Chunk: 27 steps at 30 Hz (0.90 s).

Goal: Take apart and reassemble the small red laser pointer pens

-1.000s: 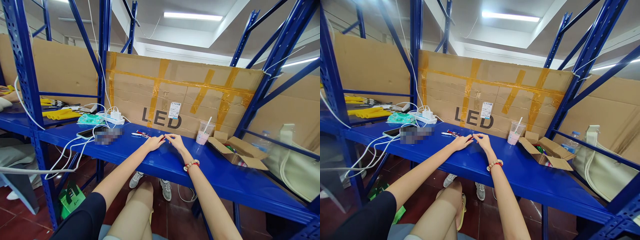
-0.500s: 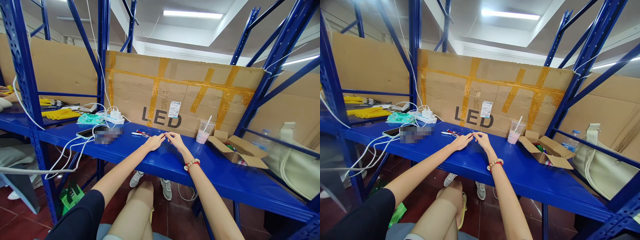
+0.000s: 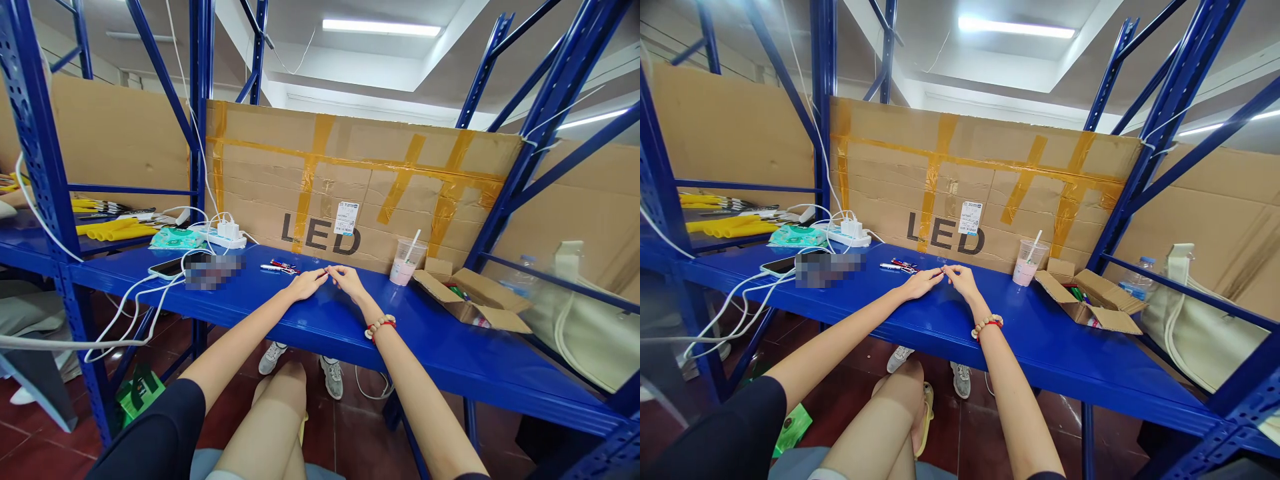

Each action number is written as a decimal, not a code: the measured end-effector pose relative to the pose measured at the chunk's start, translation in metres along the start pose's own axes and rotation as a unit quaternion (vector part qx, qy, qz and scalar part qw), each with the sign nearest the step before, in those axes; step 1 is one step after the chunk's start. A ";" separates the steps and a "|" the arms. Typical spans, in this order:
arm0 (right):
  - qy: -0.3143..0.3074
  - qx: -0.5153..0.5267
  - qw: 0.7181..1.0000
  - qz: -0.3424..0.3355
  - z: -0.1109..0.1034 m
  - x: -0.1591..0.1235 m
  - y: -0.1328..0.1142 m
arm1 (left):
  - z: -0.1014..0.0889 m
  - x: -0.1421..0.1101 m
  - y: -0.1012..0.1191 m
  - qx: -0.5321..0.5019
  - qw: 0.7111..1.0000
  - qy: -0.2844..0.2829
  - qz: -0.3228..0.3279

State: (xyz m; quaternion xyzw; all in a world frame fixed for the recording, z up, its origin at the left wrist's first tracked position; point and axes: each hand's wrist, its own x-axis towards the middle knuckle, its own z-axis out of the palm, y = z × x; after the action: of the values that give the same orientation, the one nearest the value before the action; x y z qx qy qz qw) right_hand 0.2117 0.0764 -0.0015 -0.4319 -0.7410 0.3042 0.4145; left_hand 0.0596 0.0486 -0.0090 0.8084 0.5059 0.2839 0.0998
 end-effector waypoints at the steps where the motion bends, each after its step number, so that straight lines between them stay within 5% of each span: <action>1: 0.000 0.001 1.000 0.001 0.000 0.000 0.000 | 0.000 0.000 0.000 -0.006 1.000 0.001 0.001; 16: 0.013 0.047 0.998 0.032 0.001 -0.005 -0.010 | 0.000 0.000 0.001 -0.054 0.998 0.031 0.008; 27: 0.016 0.057 0.998 0.016 0.003 0.001 -0.002 | 0.003 0.005 -0.007 -0.109 0.994 -0.006 -0.022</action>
State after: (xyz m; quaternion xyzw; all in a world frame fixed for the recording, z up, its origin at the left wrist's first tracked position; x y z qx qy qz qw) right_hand 0.2080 0.0760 -0.0014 -0.4245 -0.7086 0.3455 0.4453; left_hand 0.0571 0.0563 -0.0128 0.7828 0.4893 0.3301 0.1968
